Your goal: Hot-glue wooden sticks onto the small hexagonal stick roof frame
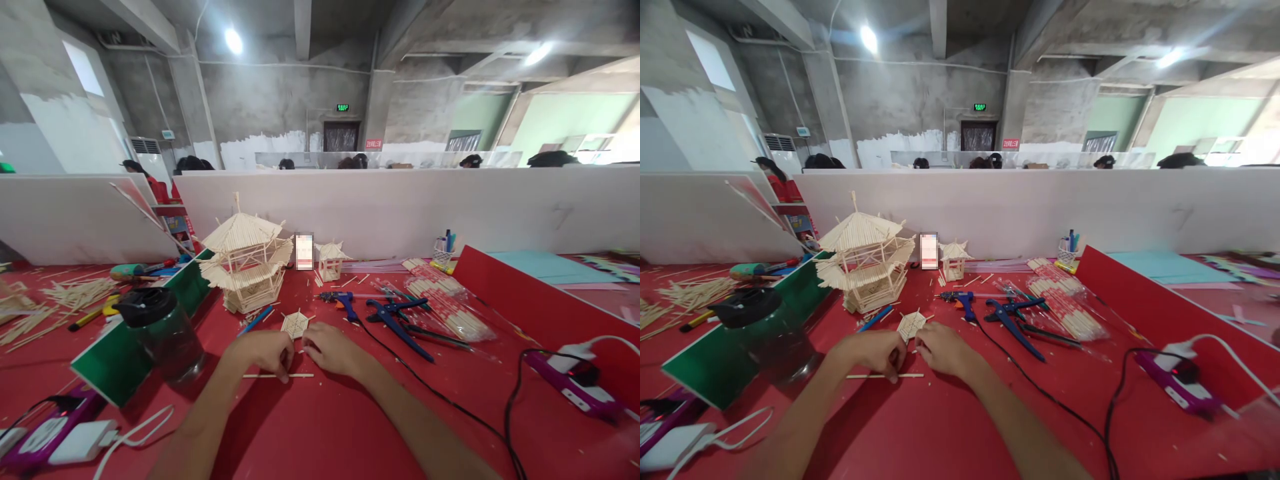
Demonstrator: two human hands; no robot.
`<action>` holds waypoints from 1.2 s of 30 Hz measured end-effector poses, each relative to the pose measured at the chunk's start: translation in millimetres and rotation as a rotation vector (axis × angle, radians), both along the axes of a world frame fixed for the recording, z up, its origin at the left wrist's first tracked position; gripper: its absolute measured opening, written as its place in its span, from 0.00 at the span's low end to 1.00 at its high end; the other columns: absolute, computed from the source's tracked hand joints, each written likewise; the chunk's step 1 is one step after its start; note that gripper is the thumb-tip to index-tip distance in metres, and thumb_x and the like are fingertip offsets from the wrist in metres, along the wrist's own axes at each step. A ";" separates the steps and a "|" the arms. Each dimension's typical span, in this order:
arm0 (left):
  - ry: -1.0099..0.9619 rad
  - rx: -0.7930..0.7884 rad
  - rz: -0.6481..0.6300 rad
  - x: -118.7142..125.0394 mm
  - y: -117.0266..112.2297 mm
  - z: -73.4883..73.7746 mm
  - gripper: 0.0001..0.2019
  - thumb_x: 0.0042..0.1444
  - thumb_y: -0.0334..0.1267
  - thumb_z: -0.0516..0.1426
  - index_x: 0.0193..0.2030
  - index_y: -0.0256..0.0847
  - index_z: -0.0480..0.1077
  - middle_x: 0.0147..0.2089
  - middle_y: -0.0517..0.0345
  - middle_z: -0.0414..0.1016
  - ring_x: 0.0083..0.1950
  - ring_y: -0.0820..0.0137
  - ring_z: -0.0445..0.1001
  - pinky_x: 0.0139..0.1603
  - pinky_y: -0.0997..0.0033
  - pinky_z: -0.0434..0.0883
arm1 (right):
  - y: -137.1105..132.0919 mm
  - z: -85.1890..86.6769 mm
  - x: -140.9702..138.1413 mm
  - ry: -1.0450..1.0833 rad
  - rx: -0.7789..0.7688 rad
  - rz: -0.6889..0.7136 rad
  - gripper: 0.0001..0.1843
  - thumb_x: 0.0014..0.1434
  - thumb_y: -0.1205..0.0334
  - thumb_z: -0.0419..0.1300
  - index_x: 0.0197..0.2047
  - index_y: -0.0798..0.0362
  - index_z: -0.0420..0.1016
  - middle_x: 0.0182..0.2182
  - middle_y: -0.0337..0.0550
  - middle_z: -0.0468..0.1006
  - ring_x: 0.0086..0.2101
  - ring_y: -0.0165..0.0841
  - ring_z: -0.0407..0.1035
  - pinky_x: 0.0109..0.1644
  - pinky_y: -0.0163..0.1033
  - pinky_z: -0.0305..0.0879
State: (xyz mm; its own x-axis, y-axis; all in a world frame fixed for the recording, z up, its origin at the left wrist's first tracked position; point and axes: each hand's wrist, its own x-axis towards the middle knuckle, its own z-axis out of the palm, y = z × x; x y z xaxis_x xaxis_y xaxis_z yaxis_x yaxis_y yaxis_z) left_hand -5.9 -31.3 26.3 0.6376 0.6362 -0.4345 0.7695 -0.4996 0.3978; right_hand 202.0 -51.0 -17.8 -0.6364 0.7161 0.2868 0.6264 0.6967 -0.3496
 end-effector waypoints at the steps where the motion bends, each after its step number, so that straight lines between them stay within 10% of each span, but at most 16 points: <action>1: 0.008 0.010 -0.005 1.3 -0.6 -0.4 0.07 0.41 0.43 0.66 0.28 0.45 0.78 0.26 0.59 0.76 0.25 0.68 0.67 0.24 0.71 0.57 | -0.5 1.8 1.0 0.009 -0.010 0.007 0.06 0.61 0.67 0.57 0.39 0.54 0.76 0.37 0.45 0.77 0.39 0.34 0.68 0.42 0.36 0.59; 14: 0.058 0.030 -0.001 6.2 -2.1 5.8 0.13 0.45 0.36 0.58 0.38 0.41 0.78 0.30 0.60 0.78 0.28 0.70 0.69 0.24 0.76 0.60 | -4.9 1.8 -4.1 -0.048 -0.068 0.251 0.09 0.64 0.59 0.58 0.41 0.53 0.78 0.40 0.45 0.79 0.41 0.34 0.70 0.44 0.35 0.60; 26: -0.340 0.394 0.142 -17.9 24.3 11.3 0.15 0.63 0.37 0.47 0.44 0.40 0.75 0.40 0.54 0.78 0.40 0.66 0.72 0.42 0.71 0.64 | 33.2 18.7 80.0 0.005 0.107 -0.243 0.06 0.66 0.67 0.54 0.38 0.55 0.72 0.37 0.45 0.75 0.39 0.36 0.65 0.45 0.38 0.59; 36: -0.337 0.424 0.162 -16.4 22.1 14.4 0.14 0.62 0.44 0.51 0.34 0.40 0.73 0.33 0.57 0.76 0.35 0.68 0.71 0.37 0.71 0.62 | 35.0 20.2 86.5 -0.021 0.212 -0.309 0.06 0.65 0.65 0.56 0.37 0.55 0.72 0.36 0.46 0.75 0.38 0.37 0.65 0.45 0.40 0.58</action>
State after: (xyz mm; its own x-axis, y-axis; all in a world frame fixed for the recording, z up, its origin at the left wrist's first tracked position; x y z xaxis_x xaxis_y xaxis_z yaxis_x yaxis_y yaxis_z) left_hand -22.3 -9.1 40.7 0.5767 0.8118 0.0910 0.7146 -0.5553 0.4254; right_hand 288.6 -16.0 2.4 -0.4066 0.8015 0.4384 0.8238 0.5291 -0.2032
